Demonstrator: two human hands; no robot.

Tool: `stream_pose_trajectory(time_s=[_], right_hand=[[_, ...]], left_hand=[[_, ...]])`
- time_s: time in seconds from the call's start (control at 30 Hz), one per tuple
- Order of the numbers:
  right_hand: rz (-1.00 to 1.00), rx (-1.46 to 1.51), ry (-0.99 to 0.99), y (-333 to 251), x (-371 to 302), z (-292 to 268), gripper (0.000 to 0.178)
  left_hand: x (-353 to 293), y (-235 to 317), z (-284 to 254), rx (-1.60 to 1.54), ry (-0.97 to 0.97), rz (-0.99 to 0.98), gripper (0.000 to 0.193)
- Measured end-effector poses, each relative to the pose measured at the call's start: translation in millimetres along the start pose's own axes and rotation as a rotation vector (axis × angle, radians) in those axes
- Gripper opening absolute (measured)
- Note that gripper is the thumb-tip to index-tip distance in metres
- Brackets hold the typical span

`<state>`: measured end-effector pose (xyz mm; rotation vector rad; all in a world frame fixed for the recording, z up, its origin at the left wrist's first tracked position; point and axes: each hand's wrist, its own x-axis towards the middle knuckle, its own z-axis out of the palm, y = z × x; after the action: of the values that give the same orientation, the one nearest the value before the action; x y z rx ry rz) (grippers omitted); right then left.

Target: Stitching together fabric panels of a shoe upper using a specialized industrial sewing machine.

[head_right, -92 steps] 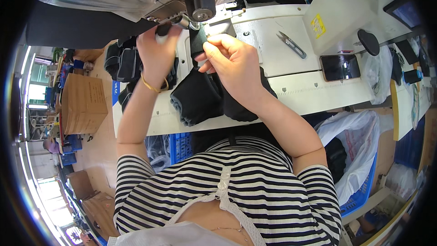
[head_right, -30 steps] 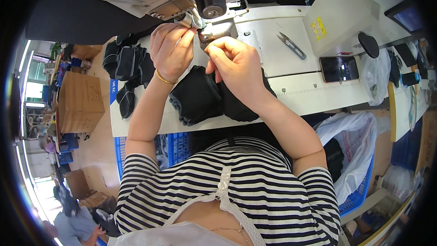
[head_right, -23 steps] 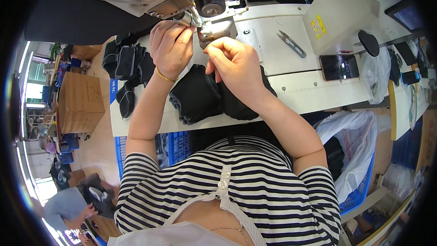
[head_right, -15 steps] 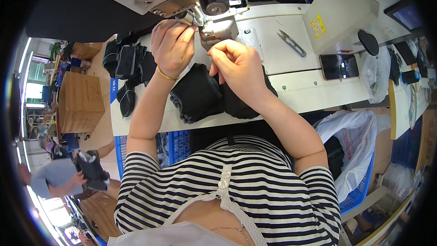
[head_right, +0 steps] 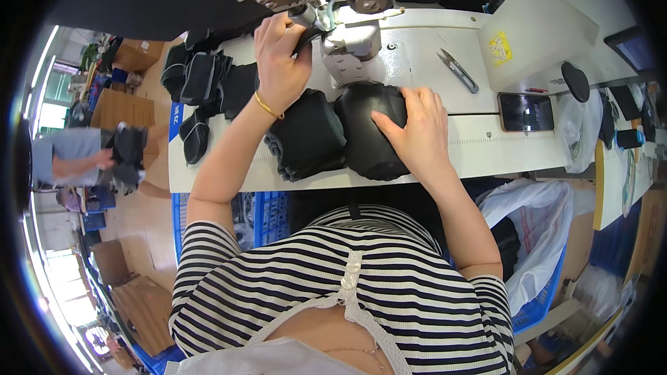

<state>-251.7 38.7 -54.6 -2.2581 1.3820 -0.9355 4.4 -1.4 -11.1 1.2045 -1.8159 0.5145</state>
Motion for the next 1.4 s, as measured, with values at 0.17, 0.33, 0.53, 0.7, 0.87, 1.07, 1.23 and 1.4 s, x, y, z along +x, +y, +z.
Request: stream_pose_trajectory(time_s=[0.17,0.33,0.53,0.7,0.87,1.07,1.23,1.4], right_hand=[[-0.026,-0.007,0.048,1,0,4,0.051],[-0.132,-0.042,0.127,-4,1,3,0.05],[-0.107,-0.195,0.138,-7,-5,0,0.044],[-0.208,-0.216,0.229,-12,-5,2,0.031],[-0.289,-0.162,0.271,2,-8,7,0.028],[-0.294,-0.117,0.327,4,-7,6,0.029],[-0.202,-0.097,0.298,2,-5,-2,0.023],[-0.056,0.14,0.013,-4,5,-4,0.02]], left_hand=[[-21,-47,-43,0.262,-0.094,0.053,0.058],[-88,-96,-113,0.397,-0.444,-0.026,0.055],[-78,-38,-123,-0.101,-0.498,-0.277,0.056],[-80,38,-57,-0.081,-0.377,-0.312,0.036],[-86,47,-37,-0.12,-0.322,-0.406,0.023],[-84,48,-36,-0.113,-0.139,-0.27,0.014],[-81,41,-45,-0.488,-0.2,-0.525,0.011],[-67,41,-52,-0.879,-0.333,-0.644,0.01]])
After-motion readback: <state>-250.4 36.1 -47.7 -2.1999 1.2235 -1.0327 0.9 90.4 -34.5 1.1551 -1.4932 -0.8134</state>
